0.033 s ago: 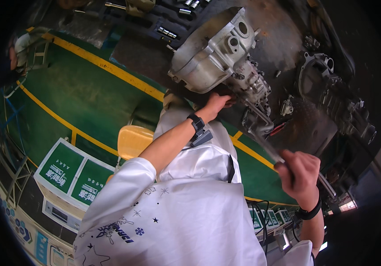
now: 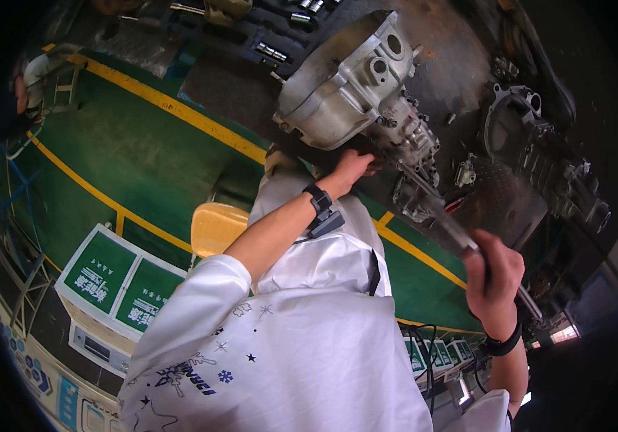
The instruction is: The person uses a speed handle socket wrench to remove bolts from a gearbox housing, then picks up individual bolts and sets them aside on the workbench.
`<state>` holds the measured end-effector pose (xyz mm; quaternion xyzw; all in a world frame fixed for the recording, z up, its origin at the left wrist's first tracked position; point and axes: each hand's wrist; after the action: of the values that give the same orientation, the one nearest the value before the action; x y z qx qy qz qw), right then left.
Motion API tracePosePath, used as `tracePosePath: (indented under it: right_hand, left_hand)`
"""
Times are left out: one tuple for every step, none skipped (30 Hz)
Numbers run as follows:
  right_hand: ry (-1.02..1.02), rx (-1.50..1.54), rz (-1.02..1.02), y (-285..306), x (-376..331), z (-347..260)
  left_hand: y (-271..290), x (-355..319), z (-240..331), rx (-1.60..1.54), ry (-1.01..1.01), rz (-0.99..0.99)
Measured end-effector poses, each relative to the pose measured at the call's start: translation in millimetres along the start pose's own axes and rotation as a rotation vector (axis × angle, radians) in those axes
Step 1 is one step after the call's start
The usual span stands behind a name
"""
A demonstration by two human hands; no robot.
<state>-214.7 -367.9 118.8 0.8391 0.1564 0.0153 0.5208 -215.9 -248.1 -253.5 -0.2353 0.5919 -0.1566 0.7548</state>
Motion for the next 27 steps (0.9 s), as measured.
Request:
tracePosePath:
  right_hand:
    - [-0.225, 0.108, 0.061, 1.7, -2.0, 2.2]
    - [-0.449, 0.215, 0.124, 4.9, -3.7, 7.2]
    - [-0.447, 0.212, 0.122, 6.4, -2.6, 11.2]
    - [-0.525, 0.367, 0.19, 7.5, -1.9, 15.9]
    - [-0.61, 0.522, 0.267, 9.9, -5.3, 23.8]
    - [-0.753, 0.619, 0.278, 17.9, -9.4, 33.9]
    - [-0.893, 0.739, 0.324, 23.2, -0.3, 32.5]
    - [-1.034, 0.864, 0.373, 28.9, 6.6, 31.4]
    - [-1.036, 0.943, 0.246, 42.4, 6.1, 39.7]
    - [-1.032, 0.938, 0.239, 43.9, 13.0, 31.7]
    - [-1.133, 0.958, 0.284, 43.4, 21.7, 23.9]
    - [-1.23, 0.983, 0.325, 41.3, 27.8, 21.7]
    - [-1.237, 1.084, 0.296, 45.7, 18.2, 30.3]
    - [-1.232, 1.076, 0.29, 47.5, 12.2, 33.3]
    - [-1.281, 1.094, 0.274, 49.8, 4.5, 32.8]
    - [-1.324, 1.118, 0.253, 50.7, -0.3, 30.7]
    - [-1.331, 1.138, 0.257, 48.6, 1.3, 23.7]
    - [-1.339, 1.129, 0.263, 46.3, 0.2, 24.0]
    - [-1.366, 1.131, 0.262, 46.6, -5.4, 24.2]
    - [-1.395, 1.133, 0.262, 46.5, -11.7, 25.5]
    - [-1.359, 1.12, 0.21, 45.9, -19.0, 28.1]
    - [-1.356, 1.119, 0.207, 46.8, -17.6, 27.0]
    - [-1.313, 1.063, 0.112, 47.6, -15.4, 24.0]
    - [-1.27, 1.007, 0.02, 47.8, -13.5, 20.2]
    - [-1.278, 0.827, 0.025, 46.7, -11.8, 15.6]
    - [-1.278, 0.827, 0.025, 48.2, -11.5, 10.8]
    - [-1.136, 0.566, -0.131, 51.2, -11.8, 5.3]
  left_hand:
    - [-1.6, -5.6, 6.0, 0.142, 0.07, 0.087]
    - [-4.2, -16.5, 8.7, 0.14, 0.069, 0.087]
    - [-8.3, -32.5, 4.8, 0.466, -0.153, 0.089]
    - [-14.4, -55.0, 2.6, 0.793, -0.376, 0.091]
    - [-27.6, -97.0, 20.3, 0.942, -0.394, -0.011]
    - [-42.3, -143.8, 43.7, 1.085, -0.412, -0.113]
    - [-53.5, -172.7, 49.8, 1.058, -0.547, -0.102]
    - [-61.9, -190.0, 52.2, 1.033, -0.678, -0.089]
    - [-71.0, -195.3, 55.5, 1.038, -0.82, -0.04]
    - [-83.4, -194.4, 56.7, 1.041, -0.967, 0.016]
    - [-96.6, -191.1, 55.7, 1.064, -1.029, 0.041]
    - [-112.2, -184.6, 54.2, 1.091, -1.091, 0.075]
    - [-128.2, -180.3, 56.9, 1.099, -1.151, 0.065]
    - [-146.5, -175.7, 57.7, 1.111, -1.207, 0.055]
    - [-166.3, -164.5, 51.5, 1.09, -1.265, 0.105]
    - [-181.9, -151.6, 42.9, 1.091, -1.275, 0.105]
    - [-193.2, -138.2, 36.8, 1.126, -1.242, 0.035]
    - [-197.3, -127.7, 34.0, 1.155, -1.201, -0.062]
    - [-196.5, -127.7, 37.9, 1.153, -1.207, -0.057]
    - [-196.1, -126.4, 42.7, 1.25, -1.083, -0.249]
    - [-195.3, -126.7, 46.5, 1.337, -0.948, -0.442]
    - [-195.2, -125.8, 45.8, 1.335, -0.95, -0.439]
    - [-194.9, -124.1, 43.3, 1.332, -1.016, -0.408]
    - [-195.1, -123.0, 41.8, 1.328, -1.081, -0.378]
    - [-194.9, -123.1, 44.5, 1.329, -1.082, -0.375]
    - [-195.1, -123.8, 47.5, 1.314, -1.063, -0.407]
    - [-195.4, -124.5, 50.2, 1.299, -1.044, -0.441]
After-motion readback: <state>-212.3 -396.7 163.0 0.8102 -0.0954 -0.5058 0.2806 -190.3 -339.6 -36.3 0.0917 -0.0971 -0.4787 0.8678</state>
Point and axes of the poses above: each hand's wrist, its own x-axis towards the middle knuckle, its own y-axis out of the back of the hand, z = x × y, and after that the axes turned 11 degrees about y, right-handed
